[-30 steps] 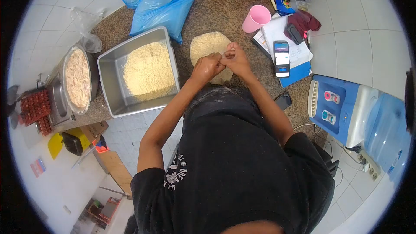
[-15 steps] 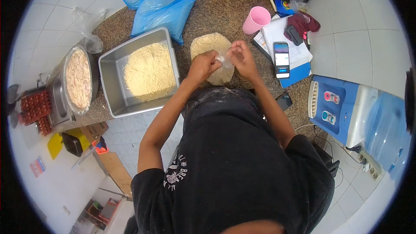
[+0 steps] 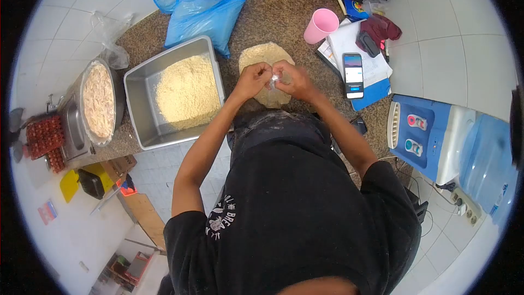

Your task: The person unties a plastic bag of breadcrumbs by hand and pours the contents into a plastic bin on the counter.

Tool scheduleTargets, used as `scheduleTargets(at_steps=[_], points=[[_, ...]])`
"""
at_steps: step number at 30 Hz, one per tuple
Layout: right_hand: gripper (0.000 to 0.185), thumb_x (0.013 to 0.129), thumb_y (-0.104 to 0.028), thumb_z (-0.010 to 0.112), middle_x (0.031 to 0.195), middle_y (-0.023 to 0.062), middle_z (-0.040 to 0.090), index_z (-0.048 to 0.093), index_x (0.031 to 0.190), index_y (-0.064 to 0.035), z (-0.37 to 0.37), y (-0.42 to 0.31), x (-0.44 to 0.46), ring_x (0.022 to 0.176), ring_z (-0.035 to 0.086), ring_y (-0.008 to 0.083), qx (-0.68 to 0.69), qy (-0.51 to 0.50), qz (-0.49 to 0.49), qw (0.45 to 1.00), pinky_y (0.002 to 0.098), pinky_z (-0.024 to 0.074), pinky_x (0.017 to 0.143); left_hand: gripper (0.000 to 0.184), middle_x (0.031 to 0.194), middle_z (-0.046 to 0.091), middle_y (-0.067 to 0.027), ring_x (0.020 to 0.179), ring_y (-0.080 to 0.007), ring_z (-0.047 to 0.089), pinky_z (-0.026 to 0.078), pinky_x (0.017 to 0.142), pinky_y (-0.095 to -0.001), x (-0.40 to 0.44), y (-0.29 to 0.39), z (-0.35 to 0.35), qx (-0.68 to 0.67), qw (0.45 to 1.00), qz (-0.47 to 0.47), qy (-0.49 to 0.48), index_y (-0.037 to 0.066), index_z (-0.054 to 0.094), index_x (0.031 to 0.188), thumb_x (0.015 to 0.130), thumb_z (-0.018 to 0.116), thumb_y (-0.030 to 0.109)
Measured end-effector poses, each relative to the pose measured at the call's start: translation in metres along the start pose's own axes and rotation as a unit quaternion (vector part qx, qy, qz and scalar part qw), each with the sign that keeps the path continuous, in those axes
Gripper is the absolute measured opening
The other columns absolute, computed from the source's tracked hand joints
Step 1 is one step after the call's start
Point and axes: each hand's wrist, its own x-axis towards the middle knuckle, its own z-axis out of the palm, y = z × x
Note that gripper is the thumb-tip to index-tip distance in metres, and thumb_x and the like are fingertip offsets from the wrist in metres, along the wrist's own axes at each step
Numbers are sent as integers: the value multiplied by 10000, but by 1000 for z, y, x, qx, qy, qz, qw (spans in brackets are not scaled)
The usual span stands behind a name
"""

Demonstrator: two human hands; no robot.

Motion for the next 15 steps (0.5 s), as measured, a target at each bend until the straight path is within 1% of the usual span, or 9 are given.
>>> scheduleTargets(at_steps=[4, 6, 7, 9, 10, 11, 13, 14, 15], points=[[337, 776, -54, 684, 946, 113, 626, 540, 1080, -71, 4, -2, -2, 854, 642, 251, -14, 18, -7, 1000, 368, 508, 765, 119, 751, 642, -49, 658, -109, 629, 520, 612, -274, 1, 7, -15, -31, 998, -45, -43, -11, 642, 918, 904, 614, 104], [353, 780, -53, 684, 960, 116, 633, 536, 1101, -76, 0, -5, 2, 873, 651, 255, -7, 6, -14, 1000, 369, 513, 783, 118, 722, 646, -25, 673, -101, 626, 498, 610, -263, 6, 13, -28, 88, 991, 15, -96, 6, 670, 876, 851, 688, 120], [370, 784, -52, 683, 974, 118, 641, 533, 1121, -81, -2, -7, 3, 893, 661, 258, 0, -5, -19, 1000, 371, 518, 801, 118, 722, 646, -25, 673, -101, 626, 498, 610, -263, 9, 15, -33, 86, 992, 14, -96, 6, 670, 876, 851, 688, 120], [376, 777, -44, 691, 979, 105, 645, 544, 1122, -69, -8, -12, 8, 895, 663, 252, -7, -15, -22, 1000, 361, 517, 805, 208, 787, 680, -46, 694, -93, 583, 477, 636, -290, 16, 34, -41, 212, 968, 17, -135, 18, 700, 931, 787, 732, 163], [382, 770, -35, 699, 985, 92, 649, 556, 1123, -57, -11, -13, 10, 897, 665, 245, -14, -24, -29, 999, 350, 516, 810, 263, 751, 674, -62, 675, -106, 578, 479, 637, -299, 20, 40, -42, 226, 962, 26, -150, 24, 701, 925, 737, 769, 194], [382, 770, -35, 699, 985, 92, 649, 556, 1123, -57, -12, -11, 11, 897, 665, 245, -15, -24, -30, 999, 350, 516, 810, 263, 751, 674, -62, 675, -106, 578, 479, 637, -299, 26, 39, -45, 226, 962, 28, -150, 24, 701, 925, 737, 769, 194], [415, 774, -37, 690, 1010, 98, 654, 555, 1166, -58, -15, -7, 14, 933, 668, 246, 4, -68, -16, 998, 364, 517, 824, 289, 744, 670, -70, 669, -119, 582, 478, 633, -307, 34, 34, -48, 272, 932, 59, -233, 25, 701, 946, 744, 762, 223], [415, 774, -37, 690, 1010, 98, 654, 555, 1166, -58, -17, -7, 16, 933, 668, 246, 3, -68, -16, 998, 364, 517, 824, 289, 744, 670, -70, 669, -119, 582, 478, 633, -307, 35, 33, -46, 272, 932, 60, -232, 25, 701, 946, 744, 762, 223], [425, 775, -40, 684, 1013, 98, 653, 552, 1179, -59, -20, -6, 17, 935, 663, 248, 1, -84, -14, 996, 368, 515, 830, 256, 714, 666, -57, 643, -109, 583, 474, 606, -313, 36, 32, -42, 275, 930, 71, -233, 19, 699, 891, 719, 768, 195]])
